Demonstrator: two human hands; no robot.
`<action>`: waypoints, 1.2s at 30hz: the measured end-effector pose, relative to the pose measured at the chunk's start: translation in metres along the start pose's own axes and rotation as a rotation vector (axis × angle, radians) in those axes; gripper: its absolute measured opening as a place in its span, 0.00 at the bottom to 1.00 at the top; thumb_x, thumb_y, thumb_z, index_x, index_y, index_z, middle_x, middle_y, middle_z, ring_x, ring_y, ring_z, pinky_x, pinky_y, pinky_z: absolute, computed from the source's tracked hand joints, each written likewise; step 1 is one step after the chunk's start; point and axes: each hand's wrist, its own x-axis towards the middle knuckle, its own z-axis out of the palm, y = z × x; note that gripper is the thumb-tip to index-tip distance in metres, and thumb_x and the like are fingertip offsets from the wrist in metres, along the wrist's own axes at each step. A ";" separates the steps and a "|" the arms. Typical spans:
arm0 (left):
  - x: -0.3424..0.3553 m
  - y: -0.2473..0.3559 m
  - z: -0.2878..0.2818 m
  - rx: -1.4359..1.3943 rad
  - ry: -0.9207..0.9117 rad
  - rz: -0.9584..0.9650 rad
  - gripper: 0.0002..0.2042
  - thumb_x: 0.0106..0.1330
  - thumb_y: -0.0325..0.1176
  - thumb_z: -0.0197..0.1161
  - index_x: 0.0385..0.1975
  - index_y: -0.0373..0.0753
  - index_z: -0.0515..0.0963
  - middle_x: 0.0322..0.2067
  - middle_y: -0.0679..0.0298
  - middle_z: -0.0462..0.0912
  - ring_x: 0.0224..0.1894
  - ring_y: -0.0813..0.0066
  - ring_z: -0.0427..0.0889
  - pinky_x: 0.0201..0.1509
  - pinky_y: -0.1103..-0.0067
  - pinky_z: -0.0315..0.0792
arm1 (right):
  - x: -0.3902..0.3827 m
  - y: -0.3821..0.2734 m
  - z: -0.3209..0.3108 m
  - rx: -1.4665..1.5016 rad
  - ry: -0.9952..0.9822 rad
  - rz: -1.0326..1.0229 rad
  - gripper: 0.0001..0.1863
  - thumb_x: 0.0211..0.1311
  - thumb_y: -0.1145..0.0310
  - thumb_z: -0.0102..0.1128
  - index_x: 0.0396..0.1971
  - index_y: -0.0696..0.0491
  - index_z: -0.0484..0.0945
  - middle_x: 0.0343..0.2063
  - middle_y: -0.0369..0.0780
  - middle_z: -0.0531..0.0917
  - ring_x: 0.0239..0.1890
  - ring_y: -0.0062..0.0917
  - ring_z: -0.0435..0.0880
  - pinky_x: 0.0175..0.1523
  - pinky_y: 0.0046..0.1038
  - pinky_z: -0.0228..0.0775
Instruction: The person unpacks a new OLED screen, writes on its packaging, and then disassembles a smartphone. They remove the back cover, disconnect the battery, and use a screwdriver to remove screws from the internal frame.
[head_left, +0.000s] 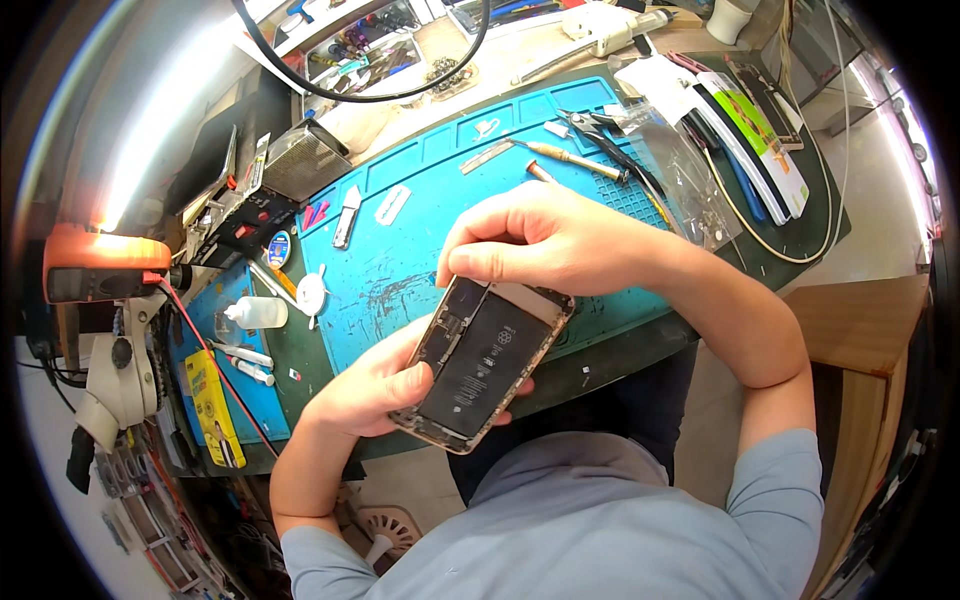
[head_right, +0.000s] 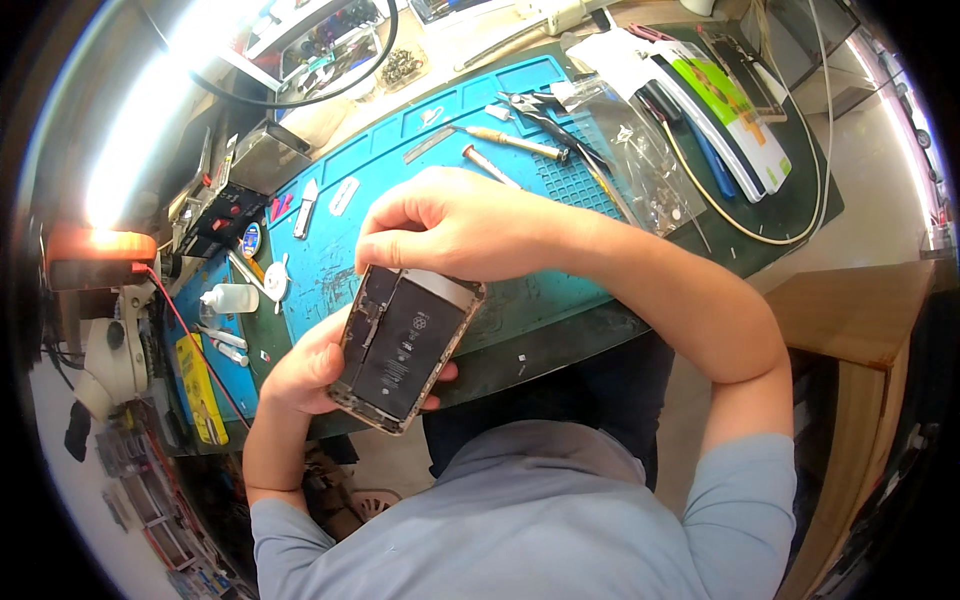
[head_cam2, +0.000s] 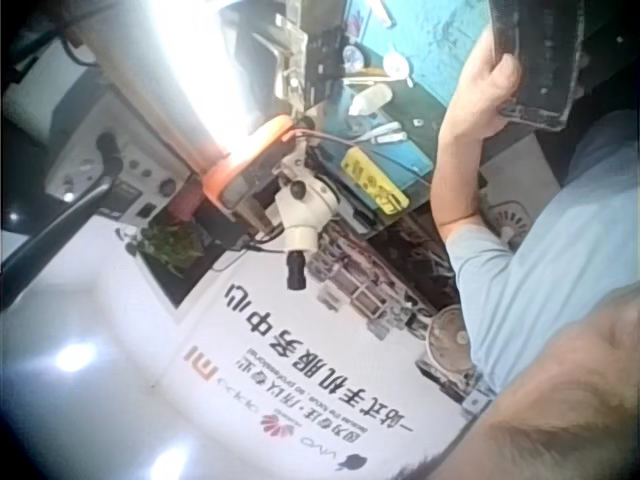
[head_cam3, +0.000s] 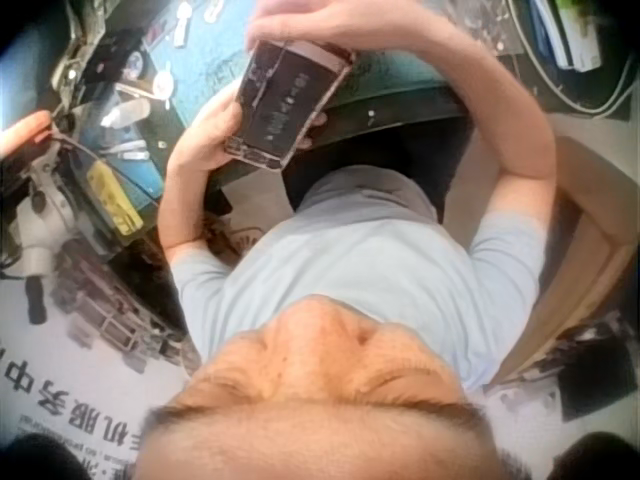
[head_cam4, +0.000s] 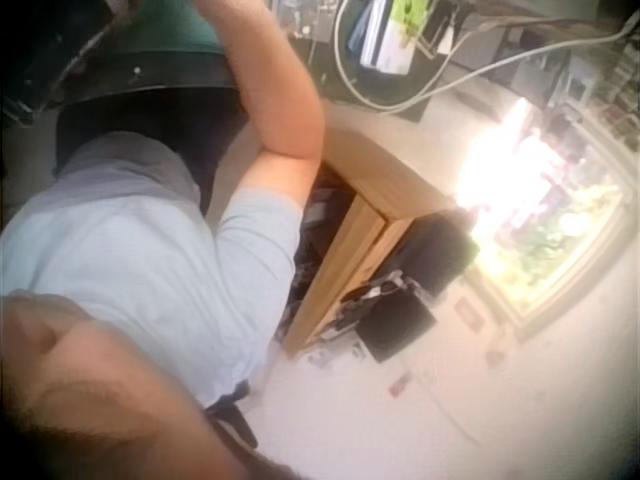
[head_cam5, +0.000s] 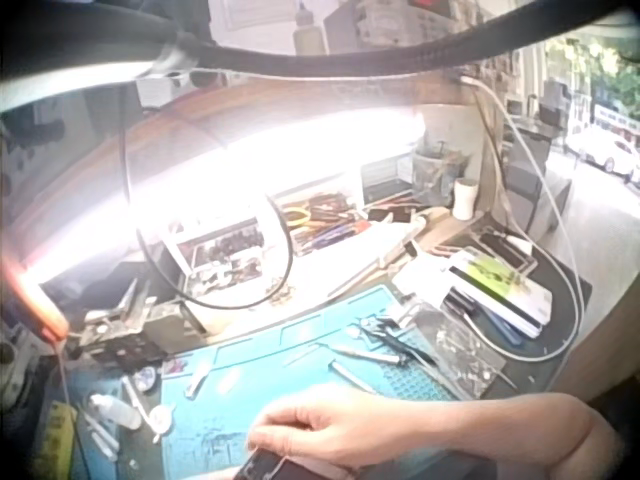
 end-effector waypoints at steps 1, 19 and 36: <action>0.000 -0.002 0.001 -0.013 0.007 -0.052 0.50 0.65 0.69 0.57 0.74 0.33 0.50 0.64 0.42 0.71 0.66 0.53 0.74 0.64 0.58 0.75 | 0.000 0.000 0.001 -0.017 0.037 -0.002 0.16 0.73 0.58 0.57 0.45 0.57 0.83 0.35 0.38 0.86 0.39 0.21 0.83 0.47 0.26 0.74; 0.000 -0.010 -0.006 -0.069 0.244 0.123 0.56 0.59 0.82 0.37 0.76 0.40 0.48 0.67 0.47 0.67 0.64 0.56 0.76 0.64 0.63 0.76 | -0.007 0.015 0.015 -0.921 0.471 -0.373 0.06 0.58 0.63 0.66 0.30 0.49 0.81 0.27 0.36 0.81 0.32 0.31 0.84 0.37 0.32 0.75; -0.001 -0.005 0.001 0.035 0.222 0.045 0.53 0.61 0.78 0.42 0.70 0.30 0.56 0.59 0.42 0.74 0.57 0.54 0.82 0.52 0.58 0.85 | -0.044 0.001 0.019 -1.154 0.574 -0.299 0.09 0.58 0.63 0.67 0.25 0.51 0.77 0.27 0.37 0.80 0.33 0.31 0.84 0.38 0.31 0.77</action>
